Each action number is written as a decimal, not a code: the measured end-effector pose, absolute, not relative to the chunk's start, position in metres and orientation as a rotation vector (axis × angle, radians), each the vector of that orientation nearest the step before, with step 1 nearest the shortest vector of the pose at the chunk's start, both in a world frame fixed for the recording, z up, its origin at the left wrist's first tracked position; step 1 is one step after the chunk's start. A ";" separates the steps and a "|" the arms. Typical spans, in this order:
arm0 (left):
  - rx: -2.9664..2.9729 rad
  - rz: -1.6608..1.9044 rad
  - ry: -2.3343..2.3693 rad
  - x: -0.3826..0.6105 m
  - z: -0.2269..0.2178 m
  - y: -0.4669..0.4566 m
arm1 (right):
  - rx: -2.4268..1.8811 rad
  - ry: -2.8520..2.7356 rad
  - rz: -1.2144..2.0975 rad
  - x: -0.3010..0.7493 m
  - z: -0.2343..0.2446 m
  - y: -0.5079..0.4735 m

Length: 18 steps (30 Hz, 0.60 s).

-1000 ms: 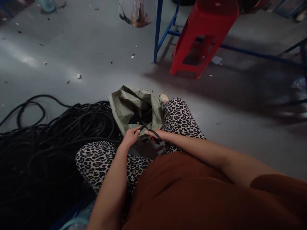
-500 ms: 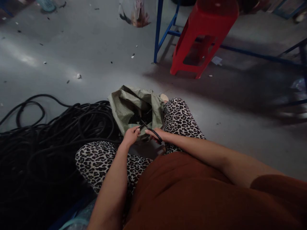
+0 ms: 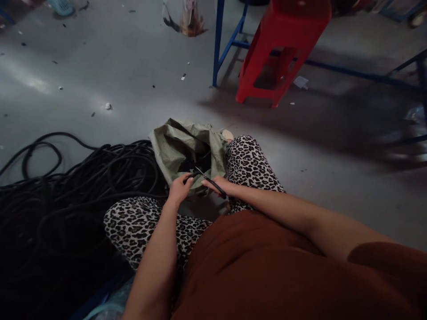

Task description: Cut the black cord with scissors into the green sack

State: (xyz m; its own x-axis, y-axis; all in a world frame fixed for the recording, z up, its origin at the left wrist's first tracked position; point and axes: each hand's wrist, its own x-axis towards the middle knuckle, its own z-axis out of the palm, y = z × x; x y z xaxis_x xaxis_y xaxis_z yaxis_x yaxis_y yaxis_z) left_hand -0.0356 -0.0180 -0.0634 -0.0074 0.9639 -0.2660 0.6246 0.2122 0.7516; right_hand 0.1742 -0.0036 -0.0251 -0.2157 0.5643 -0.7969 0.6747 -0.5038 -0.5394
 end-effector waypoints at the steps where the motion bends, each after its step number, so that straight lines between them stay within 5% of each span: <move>1: 1.503 0.549 1.724 -0.036 -0.062 -0.018 | 1.908 1.515 -1.832 0.174 -0.026 -0.003; 18: 1.592 0.358 1.658 -0.033 -0.047 -0.019 | 1.784 1.372 -2.044 0.174 -0.042 -0.004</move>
